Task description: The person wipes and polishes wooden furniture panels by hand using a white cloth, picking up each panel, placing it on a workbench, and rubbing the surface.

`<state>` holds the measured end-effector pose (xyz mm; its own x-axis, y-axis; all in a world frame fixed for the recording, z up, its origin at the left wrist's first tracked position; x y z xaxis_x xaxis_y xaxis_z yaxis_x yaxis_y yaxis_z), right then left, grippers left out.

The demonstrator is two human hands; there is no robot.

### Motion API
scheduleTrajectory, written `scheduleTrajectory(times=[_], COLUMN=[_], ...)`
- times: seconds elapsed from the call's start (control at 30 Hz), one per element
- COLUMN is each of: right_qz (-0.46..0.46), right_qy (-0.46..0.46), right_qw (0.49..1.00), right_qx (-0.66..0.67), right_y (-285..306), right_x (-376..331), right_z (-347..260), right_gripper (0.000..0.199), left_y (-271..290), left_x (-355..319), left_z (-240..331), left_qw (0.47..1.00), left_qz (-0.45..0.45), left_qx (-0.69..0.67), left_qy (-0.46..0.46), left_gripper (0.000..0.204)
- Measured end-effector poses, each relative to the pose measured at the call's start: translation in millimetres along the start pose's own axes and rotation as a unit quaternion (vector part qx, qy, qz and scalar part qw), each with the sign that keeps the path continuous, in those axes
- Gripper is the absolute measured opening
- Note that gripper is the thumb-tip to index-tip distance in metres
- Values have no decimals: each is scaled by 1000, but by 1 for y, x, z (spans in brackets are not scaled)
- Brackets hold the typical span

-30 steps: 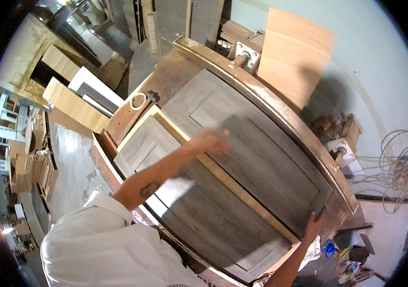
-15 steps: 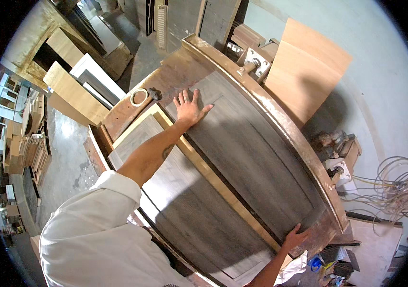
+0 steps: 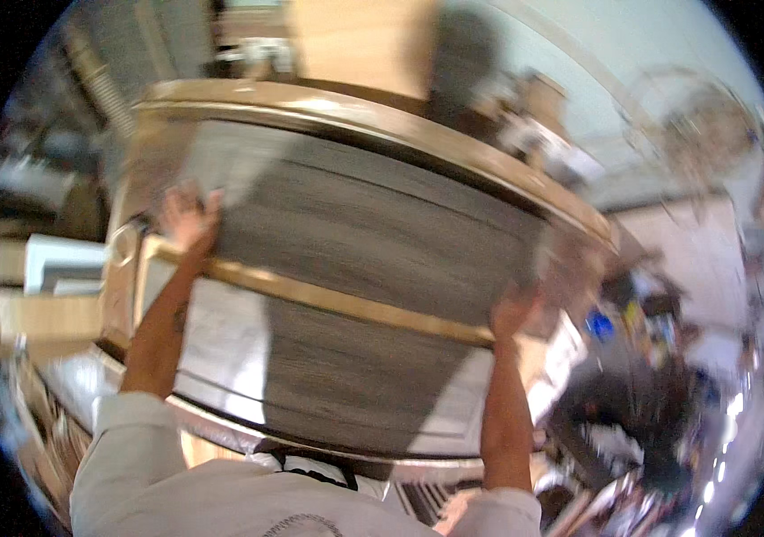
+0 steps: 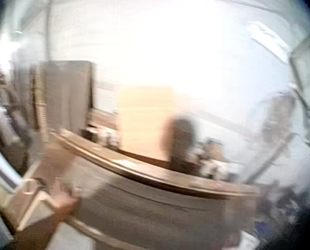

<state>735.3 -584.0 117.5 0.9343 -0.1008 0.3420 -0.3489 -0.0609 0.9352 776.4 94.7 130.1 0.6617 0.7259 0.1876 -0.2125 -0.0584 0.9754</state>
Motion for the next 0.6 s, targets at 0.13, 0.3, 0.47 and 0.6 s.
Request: scheduleTrajectory(times=[0.13,0.3,0.47,0.6], right_qz=[-109,-111,-101,-81], right_qy=[-141,-161,-170,-166], right_qw=[983,980,980,982], right_qx=[-46,-35,-36,-38], right_y=[25,29,27,28], right_x=[19,9,5,7], right_z=[-27,-20,-21,-17], right_gripper=[64,67,69,70], left_y=[0,0,-8,-5], left_x=[7,4,8,9], left_z=[-2,0,-8,-5], left_qw=[999,999,999,999], left_qz=[-7,-32,-41,-37], left_qx=[44,6,-7,5], left_qy=[-2,-11,-15,-7], left_gripper=[79,83,87,84])
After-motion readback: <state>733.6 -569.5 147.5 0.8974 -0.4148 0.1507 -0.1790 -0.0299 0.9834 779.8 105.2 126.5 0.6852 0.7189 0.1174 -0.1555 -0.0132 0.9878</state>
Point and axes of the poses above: each hand's wrist, its own x-axis towards the middle knuckle, its own y-axis out of the back of the hand, z = x × y, the point moved 4 cm from there along x, towards the middle knuckle, and after that the axes turned 14 degrees about y, right-handed, at the moved point
